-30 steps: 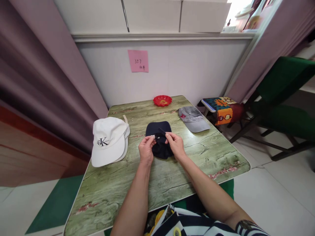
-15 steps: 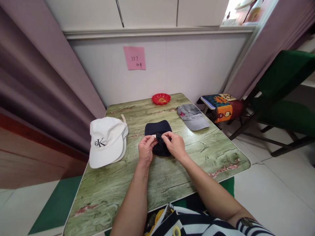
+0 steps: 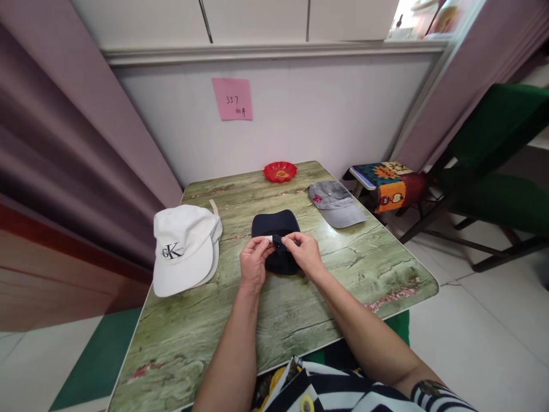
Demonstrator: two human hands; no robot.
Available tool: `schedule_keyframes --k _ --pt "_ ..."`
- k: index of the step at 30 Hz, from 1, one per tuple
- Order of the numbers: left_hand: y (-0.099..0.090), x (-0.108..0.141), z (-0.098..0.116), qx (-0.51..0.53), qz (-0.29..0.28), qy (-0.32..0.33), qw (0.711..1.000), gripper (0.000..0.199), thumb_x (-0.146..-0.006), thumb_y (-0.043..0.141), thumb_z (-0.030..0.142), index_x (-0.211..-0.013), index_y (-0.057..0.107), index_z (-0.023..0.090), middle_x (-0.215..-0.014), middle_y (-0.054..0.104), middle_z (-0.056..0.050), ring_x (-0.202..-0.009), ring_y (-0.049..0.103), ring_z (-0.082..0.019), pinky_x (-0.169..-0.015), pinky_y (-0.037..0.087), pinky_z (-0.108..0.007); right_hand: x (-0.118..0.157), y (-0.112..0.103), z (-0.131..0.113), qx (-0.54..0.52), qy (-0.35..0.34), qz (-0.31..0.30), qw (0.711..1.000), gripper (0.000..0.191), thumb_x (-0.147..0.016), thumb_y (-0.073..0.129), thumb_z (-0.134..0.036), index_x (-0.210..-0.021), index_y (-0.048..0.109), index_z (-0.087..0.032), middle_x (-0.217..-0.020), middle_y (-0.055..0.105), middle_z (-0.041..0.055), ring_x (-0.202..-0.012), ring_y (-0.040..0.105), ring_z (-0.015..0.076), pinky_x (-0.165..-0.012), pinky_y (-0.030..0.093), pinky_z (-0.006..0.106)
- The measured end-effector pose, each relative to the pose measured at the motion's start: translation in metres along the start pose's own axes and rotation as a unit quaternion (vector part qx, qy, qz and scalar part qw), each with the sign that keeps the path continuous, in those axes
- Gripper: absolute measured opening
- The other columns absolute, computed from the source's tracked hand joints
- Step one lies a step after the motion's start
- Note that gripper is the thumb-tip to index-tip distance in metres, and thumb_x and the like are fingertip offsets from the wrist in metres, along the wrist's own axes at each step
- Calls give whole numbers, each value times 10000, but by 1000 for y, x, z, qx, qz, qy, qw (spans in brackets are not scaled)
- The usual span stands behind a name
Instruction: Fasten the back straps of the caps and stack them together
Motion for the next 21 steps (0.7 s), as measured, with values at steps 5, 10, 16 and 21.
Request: schedule_keyframes --k 5,10,16,21 --pt "2 1 1 -9 -3 0 1000 232 -640 828 299 -758 690 154 -752 698 -17 -717 662 -133 -732 556 -285 1 1 -1 -9 2 -6 1000 288 -774 633 -465 -763 745 -199 -738 728 33 -691 636 192 -629 466 272" --pt "2 1 1 -17 1 -1 1000 231 -640 825 301 -758 689 156 -758 694 -19 -710 661 -131 -725 559 -284 3 0 -2 -7 -4 -16 1000 265 -773 636 -447 -752 745 -206 -732 726 29 -692 634 191 -659 476 280" --pt "3 2 2 -11 -3 -3 1000 237 -635 832 300 -759 697 150 -753 697 -20 -705 661 -129 -717 558 -277 4 -6 -11 40 -16 -22 999 246 -794 632 -428 -762 749 -215 -697 705 11 -643 603 168 -657 446 270" --pt "2 2 1 -12 -5 -5 1000 228 -640 832 294 -766 703 154 -758 701 -22 -699 661 -130 -693 556 -268 3 -12 -22 105 -49 -25 993 247 -818 613 -423 -772 758 -228 -650 677 -3 -600 565 154 -578 365 256"
Point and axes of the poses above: each hand's wrist, its own x-axis away from the middle knuckle, its own y-axis out of the palm, z = x × y, the point moved 2 cm from there along -x, towards the middle knuckle
